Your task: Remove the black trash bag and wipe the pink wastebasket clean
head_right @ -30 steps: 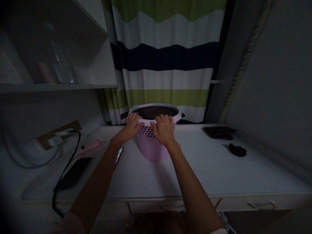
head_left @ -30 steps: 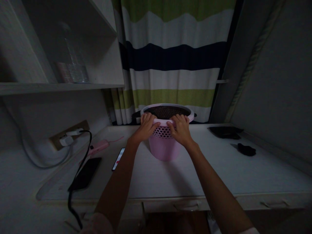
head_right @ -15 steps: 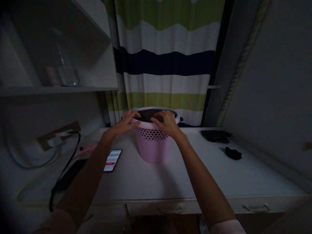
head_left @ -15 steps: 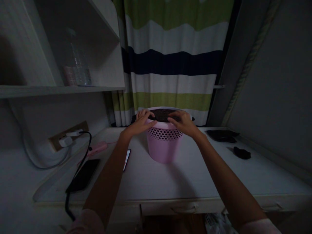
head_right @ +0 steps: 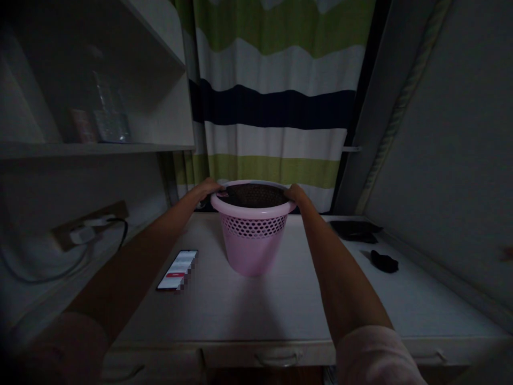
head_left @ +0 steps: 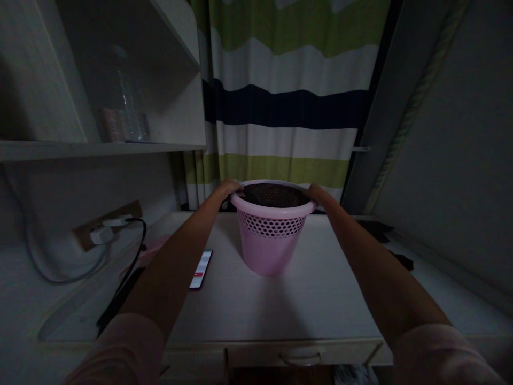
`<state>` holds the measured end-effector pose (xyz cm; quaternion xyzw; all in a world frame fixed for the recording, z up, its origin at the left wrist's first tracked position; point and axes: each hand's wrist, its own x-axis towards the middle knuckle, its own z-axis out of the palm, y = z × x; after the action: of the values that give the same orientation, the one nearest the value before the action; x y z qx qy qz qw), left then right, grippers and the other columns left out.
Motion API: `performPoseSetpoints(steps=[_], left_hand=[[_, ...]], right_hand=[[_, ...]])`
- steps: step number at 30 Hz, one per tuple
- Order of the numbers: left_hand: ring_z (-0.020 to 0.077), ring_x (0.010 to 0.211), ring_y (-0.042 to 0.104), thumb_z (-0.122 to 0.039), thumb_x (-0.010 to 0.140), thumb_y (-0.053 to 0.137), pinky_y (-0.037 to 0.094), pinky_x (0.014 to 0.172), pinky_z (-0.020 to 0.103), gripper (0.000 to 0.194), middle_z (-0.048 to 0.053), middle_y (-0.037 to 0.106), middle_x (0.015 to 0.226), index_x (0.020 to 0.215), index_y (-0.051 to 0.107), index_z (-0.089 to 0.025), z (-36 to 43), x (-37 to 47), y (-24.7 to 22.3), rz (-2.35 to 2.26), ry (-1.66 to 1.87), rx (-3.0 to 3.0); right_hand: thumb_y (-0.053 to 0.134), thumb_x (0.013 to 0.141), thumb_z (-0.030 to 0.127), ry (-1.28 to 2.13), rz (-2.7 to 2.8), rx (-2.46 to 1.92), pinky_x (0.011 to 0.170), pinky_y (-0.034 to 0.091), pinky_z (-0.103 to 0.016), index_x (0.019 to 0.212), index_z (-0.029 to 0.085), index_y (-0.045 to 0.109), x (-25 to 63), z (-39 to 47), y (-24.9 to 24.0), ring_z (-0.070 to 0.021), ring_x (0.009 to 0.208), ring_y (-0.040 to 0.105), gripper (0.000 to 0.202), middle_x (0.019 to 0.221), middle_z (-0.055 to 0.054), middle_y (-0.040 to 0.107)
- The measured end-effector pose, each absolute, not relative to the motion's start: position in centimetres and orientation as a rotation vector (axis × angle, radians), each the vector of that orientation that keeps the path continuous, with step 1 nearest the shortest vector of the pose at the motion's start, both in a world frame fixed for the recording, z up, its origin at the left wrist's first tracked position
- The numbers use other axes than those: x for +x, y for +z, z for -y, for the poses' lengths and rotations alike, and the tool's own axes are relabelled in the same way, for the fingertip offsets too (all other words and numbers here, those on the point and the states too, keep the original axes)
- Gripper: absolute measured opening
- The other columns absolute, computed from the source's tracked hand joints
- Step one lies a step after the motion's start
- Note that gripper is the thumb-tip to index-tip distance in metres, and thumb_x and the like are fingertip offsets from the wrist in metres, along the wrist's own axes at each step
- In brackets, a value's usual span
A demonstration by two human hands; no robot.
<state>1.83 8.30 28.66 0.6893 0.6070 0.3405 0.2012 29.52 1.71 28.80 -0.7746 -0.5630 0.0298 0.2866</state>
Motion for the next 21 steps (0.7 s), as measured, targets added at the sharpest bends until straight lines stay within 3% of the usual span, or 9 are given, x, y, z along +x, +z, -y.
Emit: performPoseSetpoints(steps=[7,14,21], left_hand=[[0.0245,0.091,0.060,-0.014,0.068,0.056,0.046,0.064,0.026,0.025,0.019,0.064,0.096,0.092,0.062,-0.007,-9.12,2.65,27.97,-1.976,0.940,2.020],[0.0265,0.095,0.059,-0.013,0.071,0.053,0.046,0.068,0.027,0.031,0.020,0.064,0.095,0.101,0.061,-0.007,-8.64,2.79,27.98,-1.989,0.973,2.071],[0.0280,0.099,0.057,-0.013,0.074,0.049,0.046,0.069,0.028,0.031,0.024,0.060,0.105,0.101,0.061,-0.004,-8.45,2.78,28.24,-2.003,0.892,2.118]], right_hand=[[0.048,0.074,0.008,-0.066,1.453,-2.145,0.073,0.046,-0.035,0.100,0.000,0.060,29.38,-2.56,28.20,-0.0310,0.097,0.057,0.030,0.103,-0.026,0.059],[0.046,0.075,0.010,-0.165,1.473,-2.223,0.075,0.046,-0.030,0.105,0.004,0.058,29.06,-2.16,28.34,-0.0269,0.100,0.056,0.033,0.106,-0.022,0.059],[0.047,0.075,0.010,-0.203,1.471,-2.196,0.076,0.047,-0.034,0.105,0.001,0.058,28.83,-1.93,28.37,-0.0296,0.099,0.056,0.033,0.104,-0.023,0.059]])
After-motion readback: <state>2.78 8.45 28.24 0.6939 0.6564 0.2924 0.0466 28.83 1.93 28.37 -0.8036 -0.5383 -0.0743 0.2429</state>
